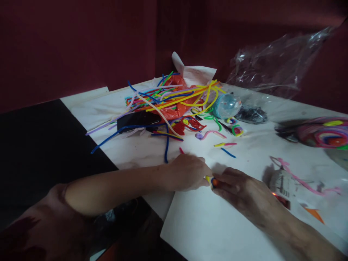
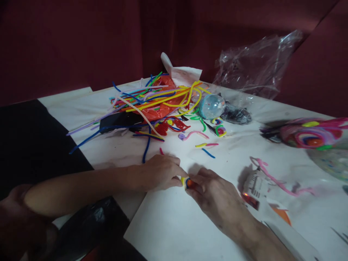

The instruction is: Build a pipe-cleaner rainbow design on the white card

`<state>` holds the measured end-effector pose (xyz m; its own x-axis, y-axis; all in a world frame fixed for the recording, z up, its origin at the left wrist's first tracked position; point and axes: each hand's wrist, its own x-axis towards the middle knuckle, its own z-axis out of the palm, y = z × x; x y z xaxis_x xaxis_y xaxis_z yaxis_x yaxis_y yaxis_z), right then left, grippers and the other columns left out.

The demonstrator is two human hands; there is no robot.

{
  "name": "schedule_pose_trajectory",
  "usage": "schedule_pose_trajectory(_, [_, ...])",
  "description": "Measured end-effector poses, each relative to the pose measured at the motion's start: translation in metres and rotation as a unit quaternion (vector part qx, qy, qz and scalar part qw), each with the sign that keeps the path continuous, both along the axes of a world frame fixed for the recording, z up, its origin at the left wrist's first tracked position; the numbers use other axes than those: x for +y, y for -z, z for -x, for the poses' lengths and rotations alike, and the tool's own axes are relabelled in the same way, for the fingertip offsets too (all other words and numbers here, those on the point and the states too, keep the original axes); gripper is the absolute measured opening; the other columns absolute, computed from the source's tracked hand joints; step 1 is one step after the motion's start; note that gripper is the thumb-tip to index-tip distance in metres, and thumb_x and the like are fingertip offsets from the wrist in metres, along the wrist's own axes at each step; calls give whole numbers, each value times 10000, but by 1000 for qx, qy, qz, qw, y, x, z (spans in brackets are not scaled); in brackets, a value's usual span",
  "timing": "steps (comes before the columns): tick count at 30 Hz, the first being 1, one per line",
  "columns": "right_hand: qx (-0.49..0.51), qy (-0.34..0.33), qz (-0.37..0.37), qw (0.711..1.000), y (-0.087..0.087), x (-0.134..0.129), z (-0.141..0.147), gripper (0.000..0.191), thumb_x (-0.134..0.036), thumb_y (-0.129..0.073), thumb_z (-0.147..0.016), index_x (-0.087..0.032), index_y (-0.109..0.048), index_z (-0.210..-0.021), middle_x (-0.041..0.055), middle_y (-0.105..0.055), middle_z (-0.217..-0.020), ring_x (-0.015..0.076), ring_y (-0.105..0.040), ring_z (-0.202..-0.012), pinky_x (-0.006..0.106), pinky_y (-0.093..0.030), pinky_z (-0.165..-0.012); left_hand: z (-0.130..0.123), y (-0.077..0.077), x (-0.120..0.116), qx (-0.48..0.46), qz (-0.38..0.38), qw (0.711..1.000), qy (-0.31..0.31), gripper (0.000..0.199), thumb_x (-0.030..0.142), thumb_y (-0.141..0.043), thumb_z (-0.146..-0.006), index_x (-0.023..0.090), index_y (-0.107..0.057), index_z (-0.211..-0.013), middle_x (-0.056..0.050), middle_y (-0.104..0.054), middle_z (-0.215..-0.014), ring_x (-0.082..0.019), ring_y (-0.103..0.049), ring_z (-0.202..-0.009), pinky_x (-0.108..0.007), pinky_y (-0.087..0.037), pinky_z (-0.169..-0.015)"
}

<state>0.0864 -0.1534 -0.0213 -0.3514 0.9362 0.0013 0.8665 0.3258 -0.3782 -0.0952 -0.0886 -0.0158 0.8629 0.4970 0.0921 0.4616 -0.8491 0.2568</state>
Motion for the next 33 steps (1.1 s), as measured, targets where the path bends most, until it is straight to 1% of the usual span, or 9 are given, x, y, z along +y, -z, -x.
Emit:
schedule_pose_trajectory(4, [-5,3,10,1000,-2,0,1,248,-357,-389,-818,-243,-609,-813,14,-508,-810,147,-518,-655,245,-420,-523,-1,3,-1,-14,-16,1000,-14,199,358,-509,-758,263,-619,-894,-10,-564,-758,-172,-550,-764,-254,-369,-589])
schedule_pose_trajectory(8, [-16,11,-4,1000,0,-1,0,225,-347,-410,-802,-261,-615,-837,3,-510,-813,148,-529,-658,245,-425,-515,-1,3,-3,-12,-24,1000,-9,205,362,-524,-747,274,-623,-903,-13,-559,-748,-179,-546,-753,-262,-372,-594])
schedule_pose_trajectory(13, [-24,5,-41,999,3,-2,-1,193,-306,-453,-798,-264,-620,-885,2,-517,-837,143,-540,-673,238,-442,-543,-1,3,-2,-12,7,1000,-22,264,421,-530,-741,265,-616,-936,-14,-572,-778,-177,-549,-786,-251,-373,-601])
schedule_pose_trajectory(16, [-34,-4,-39,999,3,-2,-1,189,-293,-449,-812,-259,-612,-900,3,-519,-844,143,-537,-677,233,-441,-544,-1,4,-2,-13,13,999,-26,281,435,-538,-732,277,-602,-955,-3,-575,-790,-173,-551,-790,-248,-372,-597])
schedule_pose_trajectory(22, [-41,-3,-22,999,0,-2,0,184,-290,-448,-818,-251,-602,-911,10,-523,-849,150,-536,-691,237,-433,-551,0,1,-3,-19,19,999,-33,296,455,-531,-726,258,-607,-934,-3,-584,-794,-179,-558,-782,-251,-368,-580])
schedule_pose_trajectory(25, [-36,1,-22,999,-1,-2,0,185,-301,-461,-811,-252,-605,-916,10,-521,-856,147,-538,-694,233,-430,-545,1,2,-2,-23,28,999,-25,250,408,-520,-744,263,-616,-922,-1,-586,-792,-171,-561,-772,-249,-369,-576])
schedule_pose_trajectory(28, [-34,2,-23,999,1,-2,-1,180,-303,-460,-811,-257,-604,-909,4,-523,-854,142,-536,-686,225,-423,-533,-1,5,-1,-29,21,999,-29,210,336,-515,-750,268,-619,-919,3,-592,-790,-166,-561,-780,-251,-373,-590])
schedule_pose_trajectory(33, [-31,3,-17,999,0,-2,0,176,-304,-457,-813,-255,-596,-908,5,-521,-883,154,-535,-731,228,-427,-545,-2,4,-4,-31,18,998,-46,225,341,-515,-732,275,-621,-920,6,-593,-775,-175,-563,-786,-255,-382,-588])
